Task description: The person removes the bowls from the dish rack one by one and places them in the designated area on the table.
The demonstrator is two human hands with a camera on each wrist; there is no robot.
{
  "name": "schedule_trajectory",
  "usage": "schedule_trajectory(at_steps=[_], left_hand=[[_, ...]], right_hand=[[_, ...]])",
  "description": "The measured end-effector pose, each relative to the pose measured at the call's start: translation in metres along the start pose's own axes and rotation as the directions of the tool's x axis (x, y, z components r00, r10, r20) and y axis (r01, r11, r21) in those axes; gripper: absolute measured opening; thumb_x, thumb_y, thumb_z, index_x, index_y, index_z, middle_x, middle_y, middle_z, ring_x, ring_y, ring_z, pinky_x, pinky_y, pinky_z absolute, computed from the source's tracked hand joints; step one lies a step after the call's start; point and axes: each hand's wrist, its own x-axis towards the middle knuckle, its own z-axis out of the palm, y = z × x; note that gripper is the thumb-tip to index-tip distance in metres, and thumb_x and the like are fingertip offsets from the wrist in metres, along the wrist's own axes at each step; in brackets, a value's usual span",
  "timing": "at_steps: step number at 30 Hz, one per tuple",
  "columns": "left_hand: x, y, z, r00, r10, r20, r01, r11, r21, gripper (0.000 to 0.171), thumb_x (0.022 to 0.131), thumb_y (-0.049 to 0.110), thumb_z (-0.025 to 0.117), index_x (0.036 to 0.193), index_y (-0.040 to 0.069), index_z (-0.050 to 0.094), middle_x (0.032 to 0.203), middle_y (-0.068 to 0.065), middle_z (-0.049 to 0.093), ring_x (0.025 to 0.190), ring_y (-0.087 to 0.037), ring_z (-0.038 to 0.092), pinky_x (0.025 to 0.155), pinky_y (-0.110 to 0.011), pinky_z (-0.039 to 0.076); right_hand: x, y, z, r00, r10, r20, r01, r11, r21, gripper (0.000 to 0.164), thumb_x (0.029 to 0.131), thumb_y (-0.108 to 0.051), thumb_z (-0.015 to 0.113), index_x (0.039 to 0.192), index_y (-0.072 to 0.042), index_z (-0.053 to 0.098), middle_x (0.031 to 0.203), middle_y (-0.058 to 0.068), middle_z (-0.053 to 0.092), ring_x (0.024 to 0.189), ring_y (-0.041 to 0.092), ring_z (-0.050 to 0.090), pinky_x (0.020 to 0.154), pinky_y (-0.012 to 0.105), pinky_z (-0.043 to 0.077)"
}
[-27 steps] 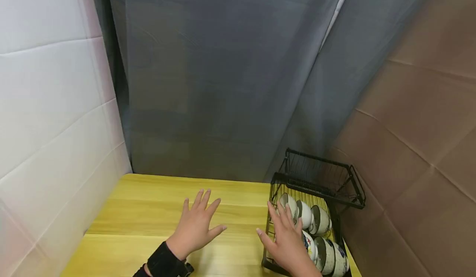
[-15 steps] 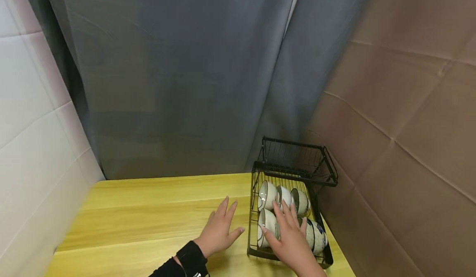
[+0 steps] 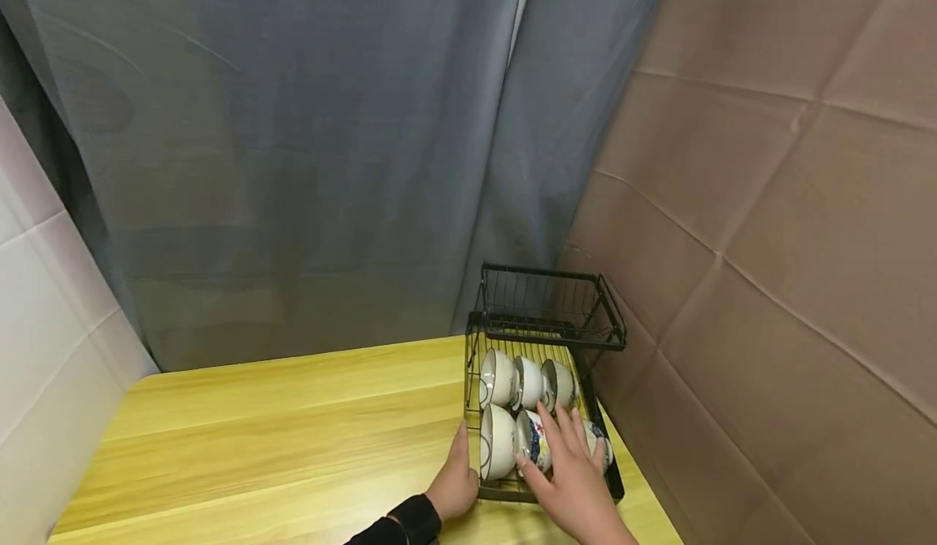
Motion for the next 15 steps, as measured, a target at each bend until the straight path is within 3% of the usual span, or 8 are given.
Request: schedule_trajectory(at_steps=[6, 11, 15], left_hand=[[0.006, 0.007, 0.001, 0.999, -0.002, 0.049, 0.009, 0.991, -0.132, 0.087, 0.089, -0.014, 0.039, 0.160, -0.005, -0.011, 0.167, -0.033, -0.002, 0.155, -0.047, 0.004, 0.120, -0.064, 0.010], [0.004, 0.002, 0.000, 0.998, -0.004, 0.069, 0.013, 0.990, -0.141, 0.088, 0.090, -0.015, 0.040, 0.160, -0.004, -0.011, 0.167, -0.033, -0.001, 0.155, -0.047, 0.006, 0.120, -0.064, 0.012], [-0.003, -0.003, -0.010, 0.996, -0.004, 0.085, 0.018, 0.986, -0.164, 0.085, 0.092, -0.014, 0.040, 0.161, -0.003, -0.010, 0.167, -0.033, 0.001, 0.154, -0.049, 0.008, 0.119, -0.066, 0.012]], right_hand=[[0.008, 0.002, -0.009, 0.999, -0.045, -0.019, 0.045, 0.999, -0.024, 0.085, 0.097, -0.054, 0.066, 0.165, -0.020, 0.026, 0.169, 0.024, 0.016, 0.155, 0.050, 0.003, 0.108, 0.083, -0.006], [0.012, 0.003, -0.018, 0.998, -0.049, -0.047, 0.048, 0.999, -0.013, 0.083, 0.098, -0.048, 0.068, 0.164, -0.020, 0.027, 0.168, 0.025, 0.018, 0.155, 0.050, 0.005, 0.108, 0.083, -0.003], [0.012, 0.007, -0.022, 0.997, -0.041, -0.058, 0.041, 0.999, -0.004, 0.085, 0.099, -0.042, 0.069, 0.166, -0.021, 0.022, 0.169, 0.023, 0.016, 0.156, 0.049, 0.004, 0.110, 0.081, -0.004]])
